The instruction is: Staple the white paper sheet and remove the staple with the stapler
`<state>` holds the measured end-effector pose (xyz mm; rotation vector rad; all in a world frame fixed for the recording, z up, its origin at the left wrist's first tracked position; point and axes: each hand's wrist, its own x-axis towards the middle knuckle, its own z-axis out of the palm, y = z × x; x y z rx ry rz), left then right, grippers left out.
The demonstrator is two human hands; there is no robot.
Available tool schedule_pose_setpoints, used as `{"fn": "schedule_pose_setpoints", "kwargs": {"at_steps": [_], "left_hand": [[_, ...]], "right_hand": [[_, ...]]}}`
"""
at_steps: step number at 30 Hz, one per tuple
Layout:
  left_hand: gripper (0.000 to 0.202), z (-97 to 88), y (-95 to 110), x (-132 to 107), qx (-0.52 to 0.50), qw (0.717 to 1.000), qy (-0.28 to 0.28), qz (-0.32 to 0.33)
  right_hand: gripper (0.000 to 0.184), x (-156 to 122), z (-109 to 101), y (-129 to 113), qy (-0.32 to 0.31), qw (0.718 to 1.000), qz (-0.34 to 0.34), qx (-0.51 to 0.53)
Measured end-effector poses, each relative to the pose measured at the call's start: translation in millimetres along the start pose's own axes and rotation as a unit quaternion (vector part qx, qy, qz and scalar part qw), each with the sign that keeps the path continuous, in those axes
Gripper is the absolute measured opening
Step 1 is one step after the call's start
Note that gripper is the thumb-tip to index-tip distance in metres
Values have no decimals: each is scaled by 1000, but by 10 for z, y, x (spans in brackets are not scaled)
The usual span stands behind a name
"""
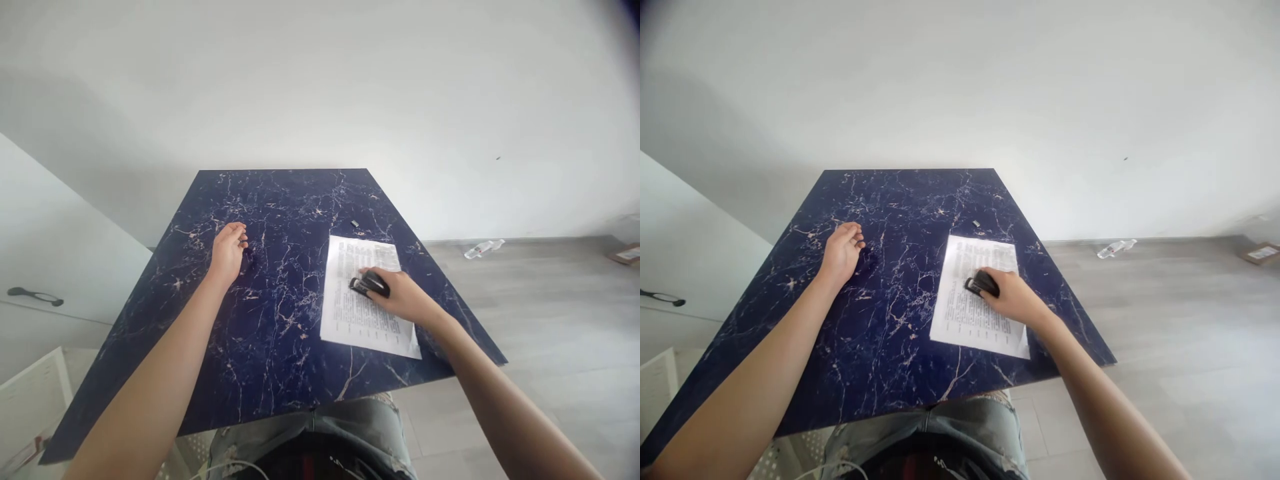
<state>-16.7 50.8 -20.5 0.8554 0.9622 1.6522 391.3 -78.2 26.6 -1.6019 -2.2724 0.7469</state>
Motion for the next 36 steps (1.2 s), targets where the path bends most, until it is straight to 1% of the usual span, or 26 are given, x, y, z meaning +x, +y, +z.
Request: {"fn": "schedule_pose_setpoints", "kwargs": {"at_steps": [1, 3, 4, 5, 6, 7, 9, 10, 11, 12, 13, 15, 16, 18, 20, 22, 24, 27, 29, 31, 32, 34, 36], "left_hand": [[11, -3, 3, 4, -15, 1000, 5, -8], [10, -20, 10, 17, -43, 999, 17, -22], [9, -33, 13, 25, -55, 998, 23, -27], [8, -46, 16, 33, -67, 997, 27, -31], [10, -60, 18, 41, -80, 996, 30, -36], [14, -74, 21, 48, -93, 994, 34, -41], [25, -95, 28, 58, -116, 991, 44, -53], [28, -102, 33, 61, -124, 989, 49, -59], [29, -106, 38, 62, -130, 988, 54, -64], [29, -109, 44, 63, -134, 987, 58, -69], [29, -110, 49, 63, -137, 986, 61, -73], [28, -112, 58, 65, -143, 984, 66, -80], [28, -114, 60, 68, -144, 984, 67, -82], [27, -120, 64, 76, -144, 984, 66, -84], [26, -124, 71, 78, -140, 984, 69, -84], [27, -115, 83, 65, -138, 984, 79, -86], [28, -88, 88, 40, -145, 981, 86, -92], [30, -50, 64, 33, -146, 981, 85, -96], [30, -82, 68, 68, -137, 983, 85, -92], [32, -211, 150, 122, -119, 987, 97, -54], [35, -320, 228, 147, -109, 988, 105, -18], [48, -625, 435, 183, -96, 986, 110, 76], [58, -991, 651, 184, -84, 978, 104, 161]], "right_hand": [[48, -32, -45, 75, 3, 1000, 10, 0], [50, -66, -107, 174, -11, 1000, 12, 19], [54, -61, -131, 213, -16, 999, 7, 41], [56, -39, -154, 256, -5, 997, 0, 73], [54, 5, -179, 311, 26, 993, -7, 113], [50, 74, -206, 383, 73, 985, -12, 153], [44, 284, -261, 572, 198, 957, -21, 209], [43, 418, -284, 679, 232, 951, -27, 201], [43, 562, -299, 782, 248, 951, -43, 177], [47, 707, -304, 874, 243, 958, -63, 142], [55, 844, -299, 948, 216, 969, -79, 90], [75, 1067, -260, 1027, 135, 986, -95, -5], [83, 1147, -230, 1032, 94, 990, -97, -48], [90, 1243, -161, 998, 36, 987, -99, -119], [91, 1277, -96, 940, 8, 978, -102, -180], [88, 1286, -40, 897, -2, 970, -100, -221], [87, 1310, 14, 886, -1, 967, -94, -239], [90, 1421, 135, 877, 5, 968, -93, -235], [94, 1532, 251, 800, 12, 970, -96, -225], [96, 1648, 386, 615, 21, 971, -102, -216], [96, 1708, 458, 478, 24, 971, -105, -213], [96, 1838, 619, 131, 25, 971, -116, -207], [97, 1993, 808, -284, 19, 970, -141, -198]]}}
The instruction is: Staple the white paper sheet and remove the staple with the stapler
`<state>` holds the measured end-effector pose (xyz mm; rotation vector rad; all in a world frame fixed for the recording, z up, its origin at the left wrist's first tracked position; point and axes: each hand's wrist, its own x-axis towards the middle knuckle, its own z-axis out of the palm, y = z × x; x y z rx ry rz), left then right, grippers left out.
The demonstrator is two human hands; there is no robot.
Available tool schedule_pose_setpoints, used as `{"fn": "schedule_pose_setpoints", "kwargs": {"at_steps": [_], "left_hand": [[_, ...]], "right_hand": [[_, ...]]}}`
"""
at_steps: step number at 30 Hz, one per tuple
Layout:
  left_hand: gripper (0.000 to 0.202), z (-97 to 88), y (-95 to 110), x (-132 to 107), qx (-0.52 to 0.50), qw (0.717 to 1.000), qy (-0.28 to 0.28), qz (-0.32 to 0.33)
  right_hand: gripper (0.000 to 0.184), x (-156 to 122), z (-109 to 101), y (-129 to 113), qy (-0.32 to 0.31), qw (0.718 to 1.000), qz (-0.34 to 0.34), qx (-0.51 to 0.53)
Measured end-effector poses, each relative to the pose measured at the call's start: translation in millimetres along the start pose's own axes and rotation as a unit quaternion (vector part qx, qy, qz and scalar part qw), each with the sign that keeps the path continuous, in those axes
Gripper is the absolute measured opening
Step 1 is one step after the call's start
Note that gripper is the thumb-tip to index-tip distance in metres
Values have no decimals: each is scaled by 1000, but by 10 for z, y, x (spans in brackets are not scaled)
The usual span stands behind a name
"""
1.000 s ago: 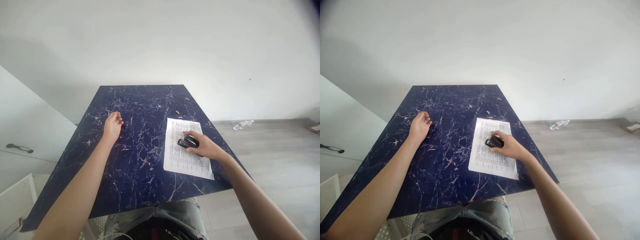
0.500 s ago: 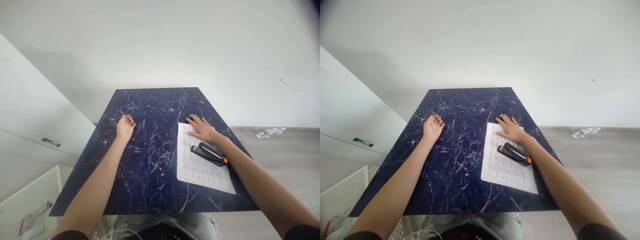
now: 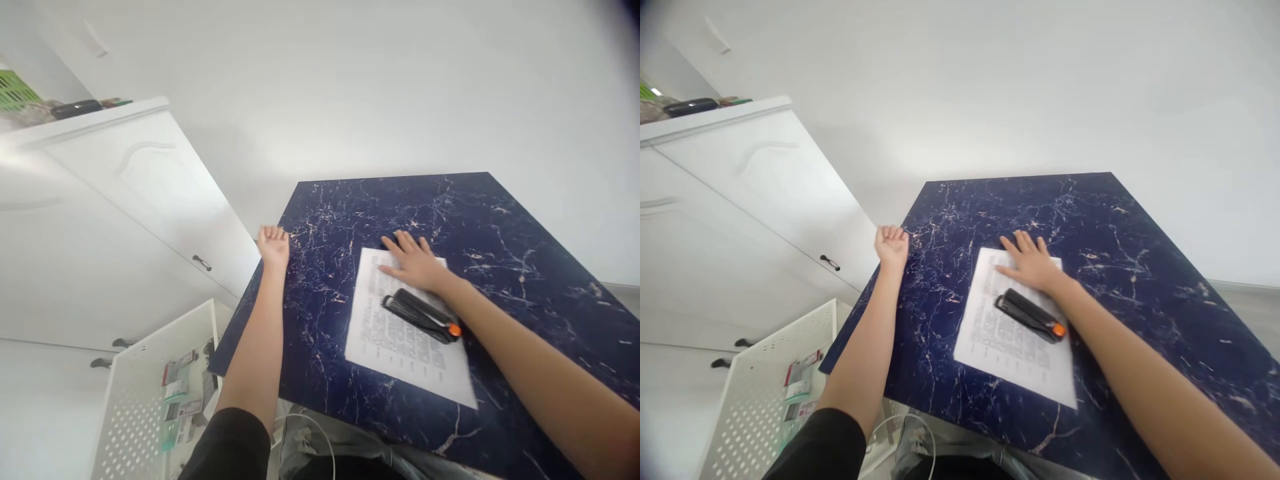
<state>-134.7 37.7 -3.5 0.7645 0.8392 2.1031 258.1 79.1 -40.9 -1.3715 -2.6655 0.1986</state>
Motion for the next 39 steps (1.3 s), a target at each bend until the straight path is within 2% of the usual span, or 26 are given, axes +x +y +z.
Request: {"fn": "schedule_pose_setpoints", "kwargs": {"at_steps": [3, 5, 7, 9, 13, 15, 17, 19, 21, 25, 28, 32, 36, 39], "left_hand": [[66, -405, 268, 113, -6, 995, 7, 97], [68, -544, 338, 120, -12, 988, 2, 151], [68, -583, 347, 105, 1, 984, -6, 181], [68, -573, 339, 95, 16, 981, -8, 191], [70, -545, 354, 109, 31, 976, -25, 213], [72, -535, 375, 119, 60, 973, -22, 223], [72, -517, 400, 115, 80, 970, -15, 228], [71, -489, 425, 94, 72, 970, -20, 231], [71, -454, 446, 59, 48, 973, -37, 222], [72, -364, 446, -23, -3, 987, -84, 139], [76, -273, 394, -73, 0, 992, -114, 62], [78, -131, 275, -124, 9, 989, -142, -28], [78, -2, 148, -180, 11, 979, -171, -112], [76, 80, 77, -229, 4, 965, -199, -170]], "right_hand": [[101, 447, 74, -643, -10, 999, -42, 22], [102, 729, 131, -1049, -15, 997, -71, 41], [103, 958, 176, -1392, -29, 994, -92, 56], [104, 1115, 196, -1635, -45, 991, -108, 65], [102, 1197, 153, -1817, -49, 988, -127, 71], [97, 1148, 109, -1823, -5, 987, -140, 78], [80, 1066, 80, -1822, 21, 978, -181, 98], [63, 973, 79, -1828, -12, 961, -251, 115], [56, 885, 97, -1828, -61, 943, -308, 108], [55, 730, 96, -1713, -71, 939, -325, 82], [55, 593, 31, -1471, -73, 942, -318, 79], [57, 346, -66, -1011, -70, 947, -299, 94], [59, 92, -168, -593, -83, 953, -271, 107], [59, -40, -251, -397, -109, 957, -252, 99]]}}
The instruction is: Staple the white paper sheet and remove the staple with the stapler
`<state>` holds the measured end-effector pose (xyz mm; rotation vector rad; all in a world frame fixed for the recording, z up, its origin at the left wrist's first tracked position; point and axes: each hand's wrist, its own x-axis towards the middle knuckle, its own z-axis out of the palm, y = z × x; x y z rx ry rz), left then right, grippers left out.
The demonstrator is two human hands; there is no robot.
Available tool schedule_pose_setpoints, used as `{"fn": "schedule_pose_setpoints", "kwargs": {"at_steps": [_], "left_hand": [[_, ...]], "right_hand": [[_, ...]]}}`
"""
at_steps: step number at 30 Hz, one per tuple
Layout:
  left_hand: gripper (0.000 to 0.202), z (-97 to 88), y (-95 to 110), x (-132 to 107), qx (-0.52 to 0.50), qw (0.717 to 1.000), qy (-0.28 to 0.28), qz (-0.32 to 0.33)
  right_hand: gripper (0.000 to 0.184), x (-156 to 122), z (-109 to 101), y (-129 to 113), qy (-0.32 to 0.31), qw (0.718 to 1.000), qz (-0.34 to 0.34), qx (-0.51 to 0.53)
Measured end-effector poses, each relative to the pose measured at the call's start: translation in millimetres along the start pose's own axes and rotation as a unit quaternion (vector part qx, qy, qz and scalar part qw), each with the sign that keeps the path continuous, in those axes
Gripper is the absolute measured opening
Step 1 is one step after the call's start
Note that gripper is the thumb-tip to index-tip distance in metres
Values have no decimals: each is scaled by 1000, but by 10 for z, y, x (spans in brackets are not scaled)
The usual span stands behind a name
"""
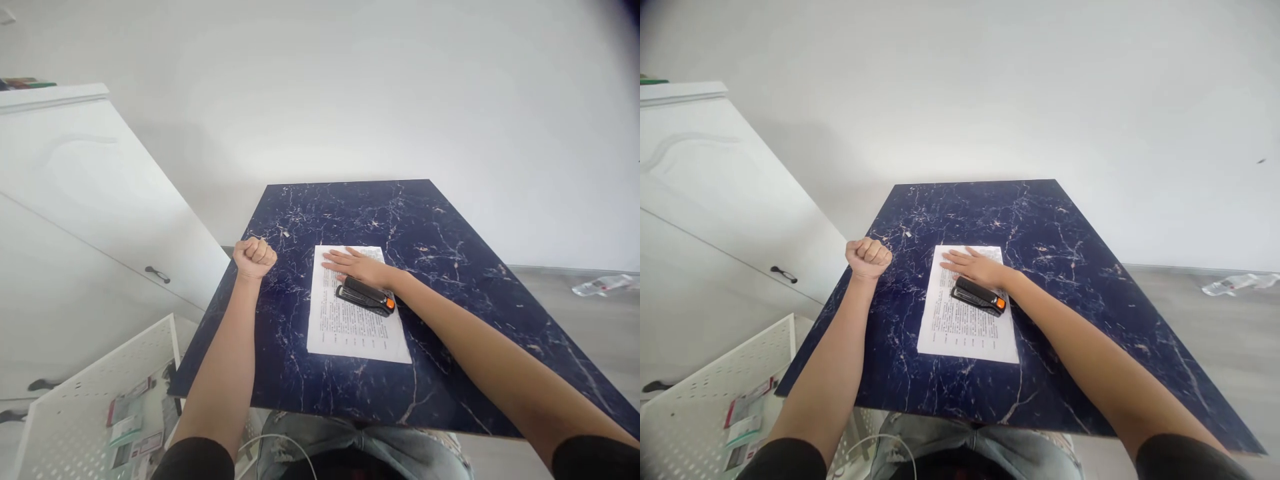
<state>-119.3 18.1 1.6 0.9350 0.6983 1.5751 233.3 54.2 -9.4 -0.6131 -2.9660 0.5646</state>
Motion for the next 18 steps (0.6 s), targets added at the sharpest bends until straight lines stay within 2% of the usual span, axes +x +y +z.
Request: {"fn": "schedule_pose_setpoints", "kwargs": {"at_steps": [5, 10, 12, 13, 16, 18], "left_hand": [[77, 138, -86, 7, -14, 995, -59, -79], [74, 305, -153, 2, 2, 990, -68, -123], [72, 405, -183, -9, 1, 988, -77, -131], [72, 467, -203, -15, 0, 987, -87, -133], [70, 712, -308, -37, 16, 983, -118, -139], [66, 914, -431, -56, 56, 982, -123, -132]], "right_hand": [[58, -114, -40, 50, -4, 1000, 19, 6], [56, -97, -19, 52, 37, 999, -10, 37], [53, -137, -43, 46, 91, 993, 10, 70], [49, -178, -67, 37, 141, 985, 41, 91], [40, -386, -168, -58, 292, 926, 164, 172], [45, -562, -229, -199, 319, 897, 197, 234]]}}
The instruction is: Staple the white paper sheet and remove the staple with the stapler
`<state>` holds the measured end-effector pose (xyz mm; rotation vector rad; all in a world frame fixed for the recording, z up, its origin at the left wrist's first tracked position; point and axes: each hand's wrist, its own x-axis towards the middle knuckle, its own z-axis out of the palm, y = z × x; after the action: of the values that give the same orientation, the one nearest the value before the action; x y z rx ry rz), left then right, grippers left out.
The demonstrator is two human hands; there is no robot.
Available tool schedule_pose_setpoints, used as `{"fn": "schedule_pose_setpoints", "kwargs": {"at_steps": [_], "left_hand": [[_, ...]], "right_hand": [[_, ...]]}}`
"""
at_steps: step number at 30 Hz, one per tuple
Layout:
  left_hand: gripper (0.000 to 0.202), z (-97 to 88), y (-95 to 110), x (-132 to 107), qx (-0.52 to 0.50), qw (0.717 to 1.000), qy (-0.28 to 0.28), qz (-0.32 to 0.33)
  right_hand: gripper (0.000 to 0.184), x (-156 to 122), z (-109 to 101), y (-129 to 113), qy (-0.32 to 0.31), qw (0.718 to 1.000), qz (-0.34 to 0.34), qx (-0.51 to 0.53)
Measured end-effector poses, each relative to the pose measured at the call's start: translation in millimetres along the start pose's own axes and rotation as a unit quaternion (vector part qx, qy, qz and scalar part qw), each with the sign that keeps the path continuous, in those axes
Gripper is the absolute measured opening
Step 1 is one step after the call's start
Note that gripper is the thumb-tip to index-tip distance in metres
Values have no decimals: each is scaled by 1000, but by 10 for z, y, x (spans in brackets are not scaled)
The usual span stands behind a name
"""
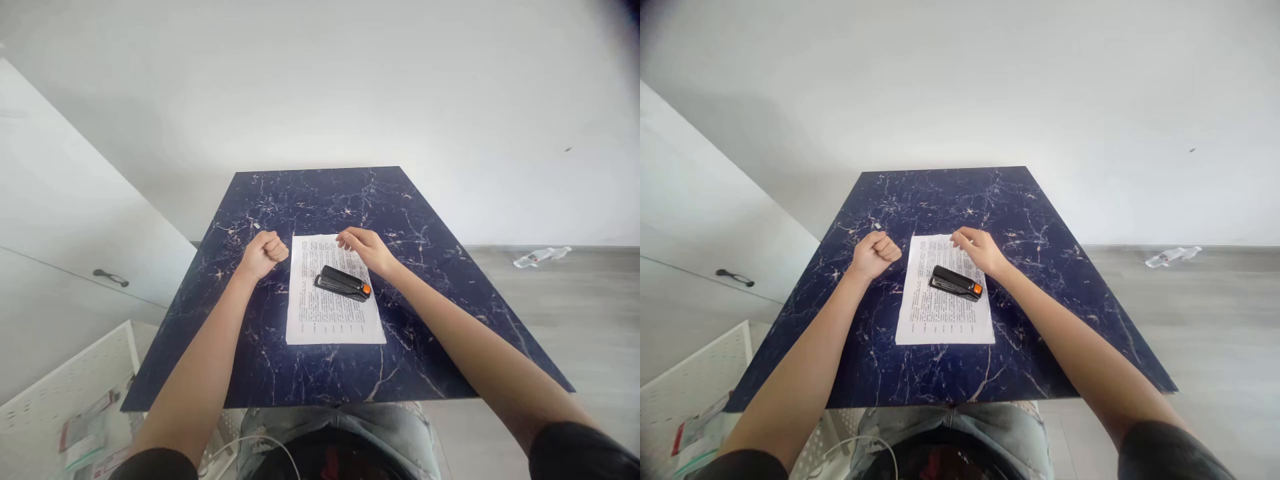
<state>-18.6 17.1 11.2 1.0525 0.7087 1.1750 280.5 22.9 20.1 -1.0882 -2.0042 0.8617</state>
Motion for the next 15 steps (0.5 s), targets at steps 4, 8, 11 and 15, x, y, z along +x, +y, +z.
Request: {"fn": "schedule_pose_setpoints", "kwargs": {"at_steps": [4, 8, 11, 15], "left_hand": [[56, 388, -284, 111, 196, 976, 76, 56], [42, 564, -500, 119, 546, 821, 93, 138], [25, 582, -562, 89, 703, 689, 63, 164], [39, 558, -621, 91, 753, 641, 51, 142]], "right_hand": [[37, -375, -28, -248, -58, 998, -20, -4], [33, -583, 210, -321, -49, 984, -75, -152], [23, -622, 367, -273, -49, 968, -94, -228], [27, -639, 409, -220, -57, 966, -84, -239]]}}
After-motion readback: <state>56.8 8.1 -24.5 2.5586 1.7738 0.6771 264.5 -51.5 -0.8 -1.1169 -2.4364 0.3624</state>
